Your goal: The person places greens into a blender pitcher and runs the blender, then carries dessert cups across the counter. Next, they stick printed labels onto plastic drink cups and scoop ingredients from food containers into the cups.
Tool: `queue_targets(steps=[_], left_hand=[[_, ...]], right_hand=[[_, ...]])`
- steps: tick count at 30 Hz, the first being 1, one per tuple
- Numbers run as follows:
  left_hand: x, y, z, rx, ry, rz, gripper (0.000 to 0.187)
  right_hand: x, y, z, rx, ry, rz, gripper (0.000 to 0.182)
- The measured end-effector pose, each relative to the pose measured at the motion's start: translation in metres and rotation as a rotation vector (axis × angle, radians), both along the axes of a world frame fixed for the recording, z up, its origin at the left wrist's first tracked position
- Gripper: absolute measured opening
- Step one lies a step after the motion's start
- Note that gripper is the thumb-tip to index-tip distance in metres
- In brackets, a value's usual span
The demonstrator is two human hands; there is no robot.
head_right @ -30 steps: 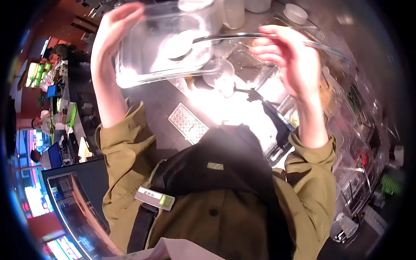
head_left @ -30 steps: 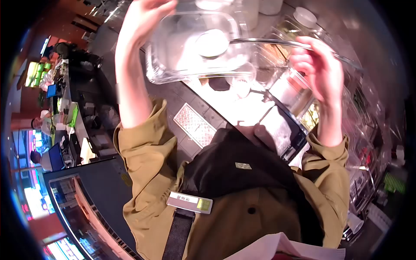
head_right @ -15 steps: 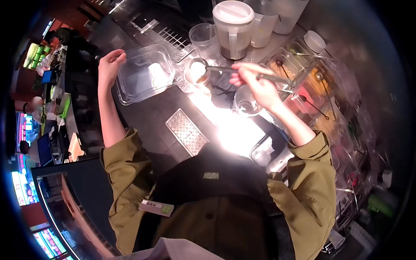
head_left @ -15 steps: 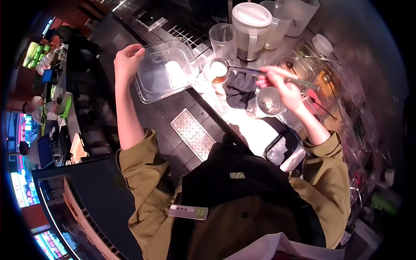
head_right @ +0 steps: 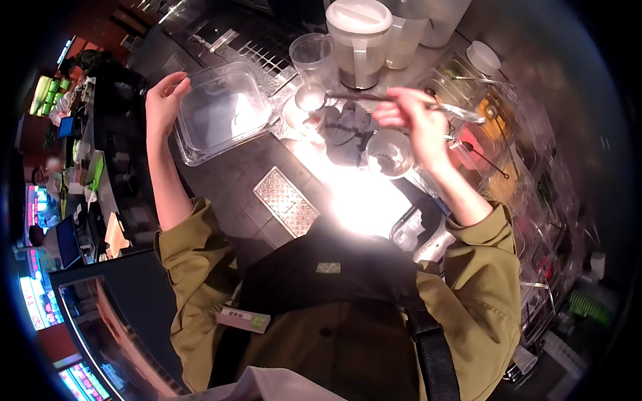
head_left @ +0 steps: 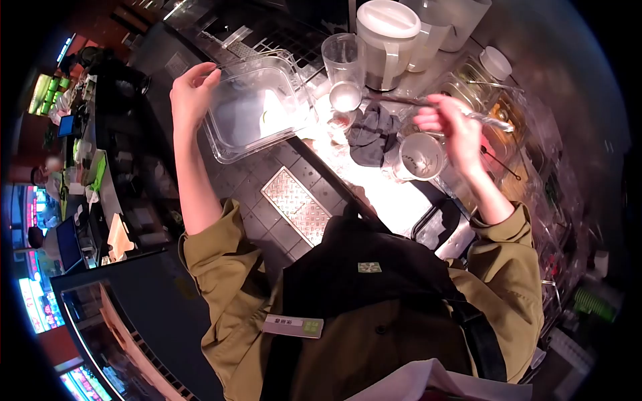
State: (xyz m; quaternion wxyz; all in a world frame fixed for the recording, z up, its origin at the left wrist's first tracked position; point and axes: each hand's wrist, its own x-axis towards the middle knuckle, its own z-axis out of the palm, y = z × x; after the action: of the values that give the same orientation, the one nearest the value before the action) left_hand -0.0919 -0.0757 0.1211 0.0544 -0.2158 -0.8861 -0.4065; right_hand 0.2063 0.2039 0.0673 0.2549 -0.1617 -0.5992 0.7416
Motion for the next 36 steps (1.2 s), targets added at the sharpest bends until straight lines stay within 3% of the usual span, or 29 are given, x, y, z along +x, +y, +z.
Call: queue_targets(steps=[5, 9, 11, 13, 15, 16, 18, 19, 28, 32, 34, 36], left_hand=[[0.035, 0.034, 0.034, 0.236, -0.083, -0.306, 0.024], [0.082, 0.110, 0.063, 0.218, -0.074, -0.587, 0.023], [0.118, 0.162, 0.069, 0.160, 0.025, -0.726, 0.024], [0.143, 0.213, 0.061, 0.147, 0.087, -0.925, 0.028], [0.203, 0.247, 0.068, 0.129, 0.216, -0.999, 0.022], [0.242, 0.250, 0.078, 0.005, 0.417, -0.929, 0.021], [0.258, 0.285, 0.060, -0.053, 0.420, -1.018, 0.024], [0.245, 0.323, 0.026, 0.004, 0.215, -1.179, 0.027], [0.321, 0.382, -0.014, -0.094, 0.317, -1.333, 0.025], [0.329, 0.392, -0.031, -0.113, 0.296, -1.250, 0.026], [0.331, 0.393, -0.039, -0.138, 0.288, -1.208, 0.025], [0.333, 0.393, -0.050, -0.129, 0.288, -1.194, 0.025]], right_hand=[[0.051, 0.026, 0.058, -0.091, 0.261, -0.039, 0.032], [0.109, 0.013, 0.106, 0.247, 0.244, -0.082, 0.034], [0.144, 0.006, 0.113, 0.400, 0.154, -0.245, 0.034], [0.177, 0.004, 0.108, 0.541, 0.207, -0.327, 0.029], [0.205, 0.001, 0.098, 0.583, 0.145, -0.429, 0.024], [0.222, 0.006, 0.092, 0.727, 0.072, -0.406, 0.021], [0.251, 0.010, 0.081, 0.934, -0.082, -0.383, 0.017], [0.263, 0.010, 0.075, 0.995, -0.160, -0.381, 0.017], [0.276, 0.011, 0.019, 1.202, -0.342, -0.356, 0.017], [0.273, 0.002, 0.000, 1.141, -0.378, -0.266, 0.024], [0.266, -0.004, 0.012, 0.074, -0.411, -0.274, 0.024], [0.268, 0.003, -0.005, 0.507, -0.392, -0.224, 0.017]])
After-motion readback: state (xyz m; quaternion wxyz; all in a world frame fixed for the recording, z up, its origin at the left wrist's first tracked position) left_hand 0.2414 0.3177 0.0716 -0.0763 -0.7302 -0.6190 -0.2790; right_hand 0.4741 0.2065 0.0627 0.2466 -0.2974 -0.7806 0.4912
